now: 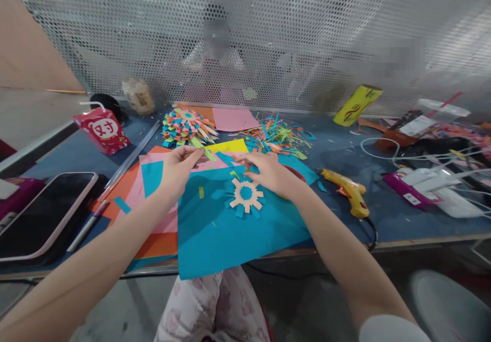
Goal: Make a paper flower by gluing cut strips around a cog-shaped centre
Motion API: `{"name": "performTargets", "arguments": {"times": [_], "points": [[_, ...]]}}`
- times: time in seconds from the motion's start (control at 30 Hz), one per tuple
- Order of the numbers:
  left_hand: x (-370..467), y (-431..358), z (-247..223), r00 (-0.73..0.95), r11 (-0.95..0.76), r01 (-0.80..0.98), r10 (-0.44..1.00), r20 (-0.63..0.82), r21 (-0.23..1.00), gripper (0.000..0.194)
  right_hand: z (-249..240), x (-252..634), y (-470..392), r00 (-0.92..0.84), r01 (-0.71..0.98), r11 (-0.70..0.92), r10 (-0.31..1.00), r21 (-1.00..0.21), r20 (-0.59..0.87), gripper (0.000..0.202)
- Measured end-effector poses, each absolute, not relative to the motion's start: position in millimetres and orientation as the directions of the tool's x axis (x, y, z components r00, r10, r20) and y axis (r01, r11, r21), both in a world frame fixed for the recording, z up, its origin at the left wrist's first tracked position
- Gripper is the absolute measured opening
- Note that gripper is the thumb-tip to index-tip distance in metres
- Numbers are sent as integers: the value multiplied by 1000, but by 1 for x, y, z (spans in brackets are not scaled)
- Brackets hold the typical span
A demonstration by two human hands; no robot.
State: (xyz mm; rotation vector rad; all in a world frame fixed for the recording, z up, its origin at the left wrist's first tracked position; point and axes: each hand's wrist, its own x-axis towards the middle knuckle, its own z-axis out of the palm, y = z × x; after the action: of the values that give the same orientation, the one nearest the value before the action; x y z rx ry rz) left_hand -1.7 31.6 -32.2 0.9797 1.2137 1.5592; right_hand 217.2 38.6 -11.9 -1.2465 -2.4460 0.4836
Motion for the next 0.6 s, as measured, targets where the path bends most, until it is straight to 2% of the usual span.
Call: {"name": "performTargets", "arguments": {"times": [0.1,0.2,0.4,0.6], "points": [[-3,33,-34,-312,-142,-148,946,91,979,30,-10,228,35,-560,447,553,786,-703,263,34],[-2,32,-33,-328,-132,-123,941,85,984,31,-10,231,32,-507,262,530,786,-806,353,29],[7,20,-32,-204,-199,-4,959,194,980,28,-6,223,24,-400,140,531,802,-836,443,20],[17,7,-30,-128,-171,20,977,173,985,24,-6,220,19,-363,97,509,818,-855,446,18]]}}
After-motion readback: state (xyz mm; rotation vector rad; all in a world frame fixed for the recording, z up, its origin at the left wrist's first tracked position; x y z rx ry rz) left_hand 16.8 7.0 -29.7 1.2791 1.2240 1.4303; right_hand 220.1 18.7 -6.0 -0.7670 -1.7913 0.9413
